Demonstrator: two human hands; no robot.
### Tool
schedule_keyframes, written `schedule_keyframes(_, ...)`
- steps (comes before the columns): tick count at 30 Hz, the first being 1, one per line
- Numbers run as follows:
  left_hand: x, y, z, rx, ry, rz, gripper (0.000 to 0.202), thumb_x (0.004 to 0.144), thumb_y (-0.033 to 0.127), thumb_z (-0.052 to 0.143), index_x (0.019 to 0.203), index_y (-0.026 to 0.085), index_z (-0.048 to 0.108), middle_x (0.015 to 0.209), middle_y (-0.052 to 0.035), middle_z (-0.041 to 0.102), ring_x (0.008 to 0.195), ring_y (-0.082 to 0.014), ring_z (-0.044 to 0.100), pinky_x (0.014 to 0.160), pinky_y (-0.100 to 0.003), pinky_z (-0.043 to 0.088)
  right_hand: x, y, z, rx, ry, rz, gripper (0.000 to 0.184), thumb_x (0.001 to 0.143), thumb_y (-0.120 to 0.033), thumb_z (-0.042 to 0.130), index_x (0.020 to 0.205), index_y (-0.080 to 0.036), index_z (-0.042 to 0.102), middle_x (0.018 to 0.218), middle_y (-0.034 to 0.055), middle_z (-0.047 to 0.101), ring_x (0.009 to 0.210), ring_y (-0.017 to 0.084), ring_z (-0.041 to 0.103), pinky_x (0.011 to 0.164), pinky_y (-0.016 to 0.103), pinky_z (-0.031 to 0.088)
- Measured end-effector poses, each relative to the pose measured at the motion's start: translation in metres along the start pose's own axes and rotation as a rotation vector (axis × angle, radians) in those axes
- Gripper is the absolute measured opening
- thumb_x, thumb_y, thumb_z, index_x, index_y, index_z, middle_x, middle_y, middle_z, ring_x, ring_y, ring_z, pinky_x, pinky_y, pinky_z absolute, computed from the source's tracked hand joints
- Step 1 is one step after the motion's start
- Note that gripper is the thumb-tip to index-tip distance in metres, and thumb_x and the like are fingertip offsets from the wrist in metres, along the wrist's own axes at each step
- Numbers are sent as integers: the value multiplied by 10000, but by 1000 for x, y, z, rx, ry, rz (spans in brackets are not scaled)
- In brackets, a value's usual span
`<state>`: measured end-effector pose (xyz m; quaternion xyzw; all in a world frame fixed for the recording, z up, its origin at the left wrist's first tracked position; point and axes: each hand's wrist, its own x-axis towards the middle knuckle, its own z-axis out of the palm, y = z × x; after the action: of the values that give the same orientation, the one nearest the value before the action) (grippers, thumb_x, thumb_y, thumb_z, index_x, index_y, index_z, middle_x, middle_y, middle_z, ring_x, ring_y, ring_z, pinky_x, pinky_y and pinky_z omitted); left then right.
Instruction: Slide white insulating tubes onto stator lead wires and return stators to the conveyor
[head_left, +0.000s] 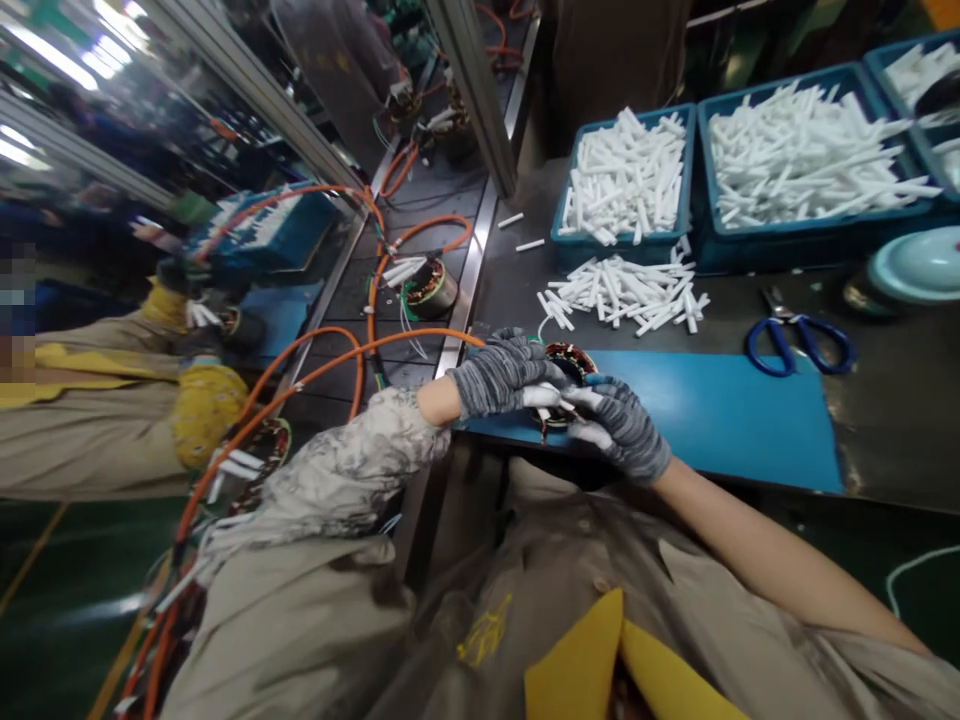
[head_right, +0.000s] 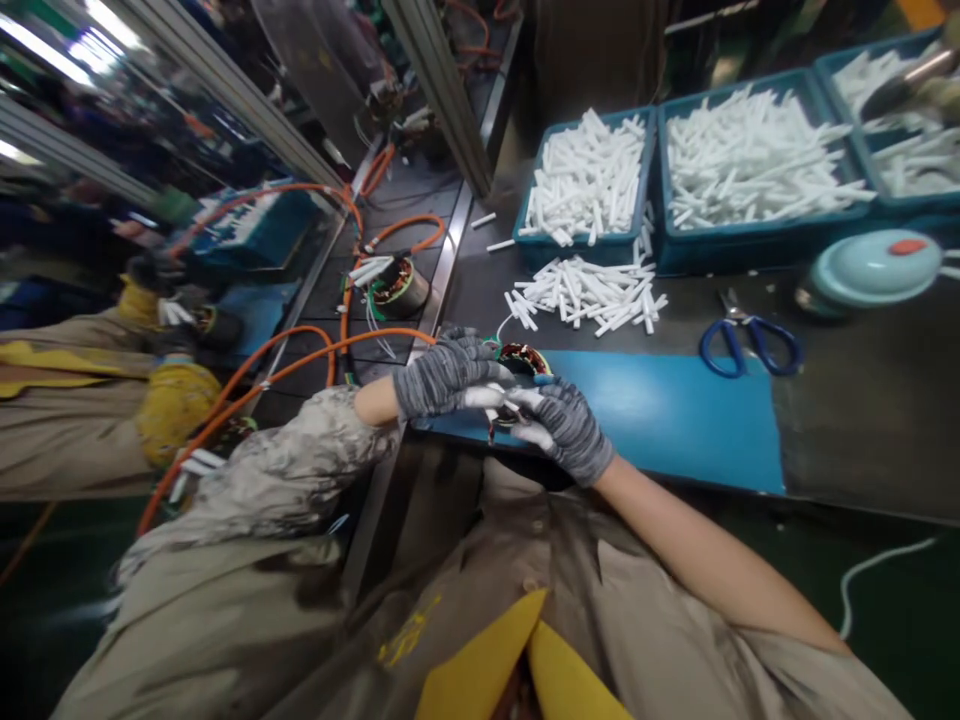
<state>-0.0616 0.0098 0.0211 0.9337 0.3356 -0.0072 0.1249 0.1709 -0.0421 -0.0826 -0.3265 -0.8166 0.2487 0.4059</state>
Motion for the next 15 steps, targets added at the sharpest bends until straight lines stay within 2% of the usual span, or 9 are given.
schedule_keyframes(3,1,14,5,27,7,-46,439,1023,547,475,1238,261,731,919,-53,744,850,-210,684,872,-350,495,8,10,-23,16,-83,96,288,1009,-345,523,1175,-308,755,1081,35,798,1060,248,719,1077,486,494)
schedule_keyframes(5,4,23,6,42,21,-109,495,1043,558,403,1173,233,753,853,-58,732,781,-211,674,786,-332,494,9,17,-39,35,-135,155,290,1015,-366,504,1116,-339,775,1042,2,807,1029,234,728,1144,505,426)
schedule_keyframes(8,7,29,6,8,76,-162,504,1065,493,374,1070,162,754,968,-102,733,875,-219,689,814,-329,515,9,26,-55,97,-136,186,310,1021,-415,489,1091,-321,776,1037,-2,813,1018,225,739,1193,522,364)
schedule_keyframes(11,7,26,6,-85,120,-145,414,1070,402,396,1104,150,723,1078,-105,717,952,-203,691,865,-319,535,6,29,-65,200,-159,147,303,1022,-419,509,1136,-297,762,1097,17,807,1085,229,734,1216,524,346)
schedule_keyframes(13,7,23,9,-116,144,-141,383,1067,381,406,1101,153,713,1046,-96,714,948,-203,687,870,-327,544,2,29,-69,290,-203,116,312,996,-427,581,1238,-293,727,1219,37,776,1176,240,706,1186,505,405)
schedule_keyframes(15,7,22,11,-151,174,-122,373,1064,377,415,1097,147,707,1043,-102,714,962,-212,682,885,-345,548,-4,28,-74,369,-206,127,468,941,-458,677,1380,-300,641,1317,56,733,1234,253,678,1114,479,492)
